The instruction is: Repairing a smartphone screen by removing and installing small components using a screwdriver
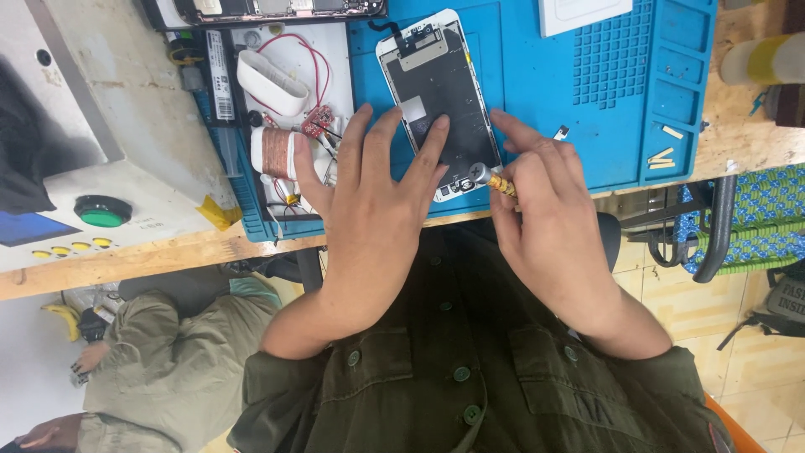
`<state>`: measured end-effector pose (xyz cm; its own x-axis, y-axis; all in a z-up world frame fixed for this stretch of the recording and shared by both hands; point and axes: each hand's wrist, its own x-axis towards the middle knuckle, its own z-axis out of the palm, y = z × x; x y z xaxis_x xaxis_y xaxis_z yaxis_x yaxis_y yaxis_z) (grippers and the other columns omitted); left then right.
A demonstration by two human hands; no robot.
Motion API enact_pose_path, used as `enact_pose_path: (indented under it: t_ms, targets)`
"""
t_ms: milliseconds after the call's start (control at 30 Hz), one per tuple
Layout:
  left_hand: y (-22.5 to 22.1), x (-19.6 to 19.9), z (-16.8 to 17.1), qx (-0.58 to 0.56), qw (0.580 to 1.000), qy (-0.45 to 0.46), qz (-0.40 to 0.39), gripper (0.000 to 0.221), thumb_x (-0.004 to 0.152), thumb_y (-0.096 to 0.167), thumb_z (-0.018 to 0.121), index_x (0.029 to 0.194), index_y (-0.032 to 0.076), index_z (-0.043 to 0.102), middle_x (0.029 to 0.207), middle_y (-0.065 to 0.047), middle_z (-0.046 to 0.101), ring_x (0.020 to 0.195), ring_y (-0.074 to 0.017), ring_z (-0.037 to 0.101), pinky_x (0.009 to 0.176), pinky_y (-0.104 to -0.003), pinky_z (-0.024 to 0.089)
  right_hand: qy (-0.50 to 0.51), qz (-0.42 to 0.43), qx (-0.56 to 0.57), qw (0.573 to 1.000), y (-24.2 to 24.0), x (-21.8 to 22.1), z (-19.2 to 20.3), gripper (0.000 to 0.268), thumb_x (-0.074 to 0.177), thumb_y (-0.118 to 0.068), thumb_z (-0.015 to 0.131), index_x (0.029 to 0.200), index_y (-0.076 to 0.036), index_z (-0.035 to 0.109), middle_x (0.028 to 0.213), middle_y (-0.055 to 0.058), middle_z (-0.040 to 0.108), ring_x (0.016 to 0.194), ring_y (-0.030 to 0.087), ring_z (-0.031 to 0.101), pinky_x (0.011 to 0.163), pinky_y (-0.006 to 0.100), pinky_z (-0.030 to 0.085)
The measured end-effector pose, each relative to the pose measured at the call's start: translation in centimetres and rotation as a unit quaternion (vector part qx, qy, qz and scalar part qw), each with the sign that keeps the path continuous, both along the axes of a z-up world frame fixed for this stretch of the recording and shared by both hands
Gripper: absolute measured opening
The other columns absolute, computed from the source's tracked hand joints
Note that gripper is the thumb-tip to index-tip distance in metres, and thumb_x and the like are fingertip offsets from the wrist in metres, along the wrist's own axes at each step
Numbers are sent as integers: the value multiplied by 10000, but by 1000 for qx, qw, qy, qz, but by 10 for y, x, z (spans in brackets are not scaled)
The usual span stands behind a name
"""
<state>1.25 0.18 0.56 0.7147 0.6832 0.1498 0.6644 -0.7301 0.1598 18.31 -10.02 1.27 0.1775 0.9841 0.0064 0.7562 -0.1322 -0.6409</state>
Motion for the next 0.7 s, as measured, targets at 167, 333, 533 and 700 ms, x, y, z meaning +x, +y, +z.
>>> enact_pose_path:
  t_ms: [167,333,533,700]
  targets:
    - [-2,8,4,28,999,-3,30,499,1059,258,987,1472,304,711,1373,-110,645,1379,-343,654,1203,-662,299,-6,22,7,1000,4,1,0,172,1085,9,625,1009,-1,471,1633,290,551,1220,413,626,1069,524,419]
    - [-2,12,-2,42,998,36,43,604,1098,481,947,1586,347,616,1386,-99,653,1414,-319,649,1226,-634,271,-20,38,5,999,4,1,0,186,1117,-53,607,1002,-6,469,1633,292,545,1223,430,606,1052,532,428]
    - [-2,18,1,34,998,13,54,505,1074,453,960,1477,309,693,1351,-124,646,1405,-352,642,1235,-644,253,-4,30,-4,1000,5,3,0,204,1095,-47,645,1008,-12,464,1630,271,543,1187,399,605,1053,527,433]
    - [-4,21,0,29,997,6,64,499,1118,405,942,1528,334,668,1340,-128,655,1404,-358,675,1244,-642,249,-6,19,3,1000,19,2,4,210,1116,-49,622,1005,-2,451,1624,265,554,1208,426,549,1047,526,465]
